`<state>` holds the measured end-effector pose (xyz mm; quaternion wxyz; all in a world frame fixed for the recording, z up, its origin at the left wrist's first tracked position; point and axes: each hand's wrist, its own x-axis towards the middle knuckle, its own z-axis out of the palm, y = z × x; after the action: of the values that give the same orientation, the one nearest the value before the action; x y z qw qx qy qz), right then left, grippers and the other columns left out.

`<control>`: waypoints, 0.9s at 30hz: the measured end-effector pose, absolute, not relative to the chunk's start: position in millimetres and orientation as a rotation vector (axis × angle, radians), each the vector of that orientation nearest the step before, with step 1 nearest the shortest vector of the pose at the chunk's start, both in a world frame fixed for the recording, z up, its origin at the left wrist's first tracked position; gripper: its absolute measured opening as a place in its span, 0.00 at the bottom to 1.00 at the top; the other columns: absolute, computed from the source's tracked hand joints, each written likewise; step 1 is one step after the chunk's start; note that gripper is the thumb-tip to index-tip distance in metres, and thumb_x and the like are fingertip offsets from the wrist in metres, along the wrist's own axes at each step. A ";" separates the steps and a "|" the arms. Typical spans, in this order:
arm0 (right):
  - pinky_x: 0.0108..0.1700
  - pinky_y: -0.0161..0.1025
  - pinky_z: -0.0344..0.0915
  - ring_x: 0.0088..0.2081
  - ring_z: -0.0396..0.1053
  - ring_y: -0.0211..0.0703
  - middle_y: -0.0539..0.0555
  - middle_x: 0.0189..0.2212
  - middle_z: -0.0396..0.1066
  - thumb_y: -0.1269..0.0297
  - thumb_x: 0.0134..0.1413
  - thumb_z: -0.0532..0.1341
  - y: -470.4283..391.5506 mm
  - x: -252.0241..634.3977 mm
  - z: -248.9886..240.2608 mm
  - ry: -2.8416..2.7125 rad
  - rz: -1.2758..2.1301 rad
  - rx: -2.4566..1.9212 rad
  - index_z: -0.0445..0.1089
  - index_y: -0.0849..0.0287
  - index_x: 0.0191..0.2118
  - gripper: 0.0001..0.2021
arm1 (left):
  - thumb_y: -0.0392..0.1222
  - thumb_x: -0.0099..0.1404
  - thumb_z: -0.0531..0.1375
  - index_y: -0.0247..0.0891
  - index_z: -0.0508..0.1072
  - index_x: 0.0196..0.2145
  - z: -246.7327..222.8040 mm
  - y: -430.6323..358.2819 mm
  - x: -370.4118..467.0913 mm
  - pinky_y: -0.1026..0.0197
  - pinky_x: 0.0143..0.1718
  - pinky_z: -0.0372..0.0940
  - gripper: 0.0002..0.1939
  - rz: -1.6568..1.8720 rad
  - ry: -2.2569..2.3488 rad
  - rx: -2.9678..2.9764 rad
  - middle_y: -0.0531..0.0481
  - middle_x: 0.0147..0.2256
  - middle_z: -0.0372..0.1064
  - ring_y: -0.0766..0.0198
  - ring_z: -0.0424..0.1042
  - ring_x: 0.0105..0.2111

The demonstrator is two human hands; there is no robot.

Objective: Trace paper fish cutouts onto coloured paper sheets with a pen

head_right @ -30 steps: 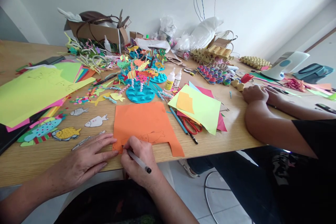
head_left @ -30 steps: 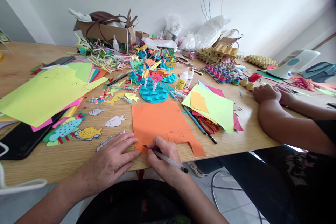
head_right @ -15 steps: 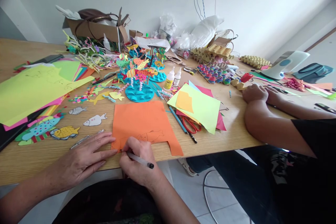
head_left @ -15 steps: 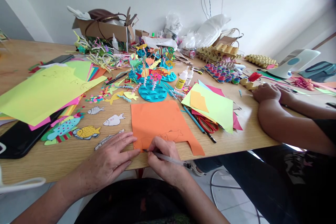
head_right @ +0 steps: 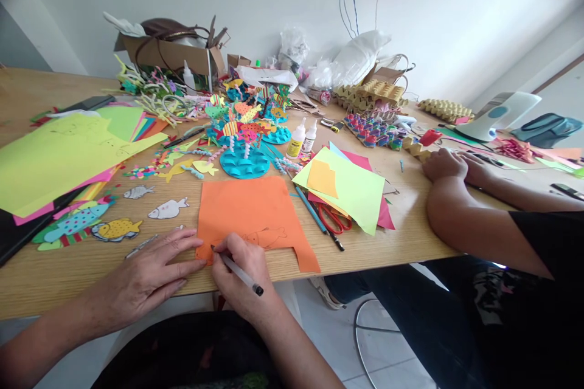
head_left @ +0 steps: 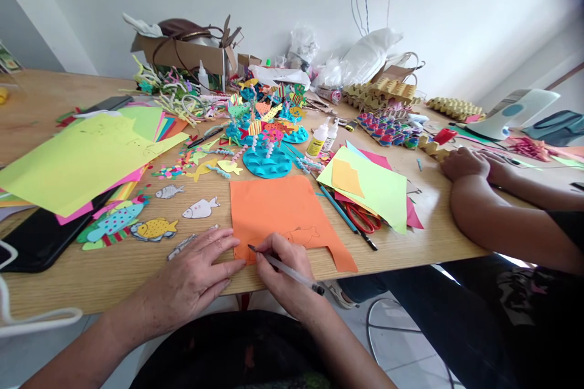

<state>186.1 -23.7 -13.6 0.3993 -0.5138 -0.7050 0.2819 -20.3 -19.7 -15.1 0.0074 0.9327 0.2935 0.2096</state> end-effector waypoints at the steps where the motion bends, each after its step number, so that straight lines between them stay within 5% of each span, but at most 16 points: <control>1: 0.23 0.30 0.56 0.18 0.59 0.33 0.45 0.17 0.63 0.72 0.47 0.55 -23.6 186.0 -13.3 -1.789 0.714 -1.303 0.64 0.58 0.26 0.04 | 0.33 0.68 0.51 0.43 0.69 0.52 -15.1 -19.8 -20.3 0.45 0.55 0.60 0.18 0.651 0.917 2.920 0.43 0.54 0.63 0.52 0.55 0.59; 27: 0.21 0.29 0.52 0.17 0.54 0.32 0.43 0.15 0.56 0.73 0.41 0.53 -28.0 193.8 -5.8 -1.846 0.792 -1.231 0.58 0.56 0.22 0.05 | 0.35 0.69 0.51 0.46 0.71 0.50 -12.8 -18.9 -19.1 0.47 0.56 0.59 0.16 0.634 0.944 2.882 0.46 0.53 0.64 0.53 0.57 0.58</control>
<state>193.8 -28.0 -5.8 0.3827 -0.4827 -0.7240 0.3105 -19.1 -18.9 -12.8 0.0215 0.9300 0.3047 0.2044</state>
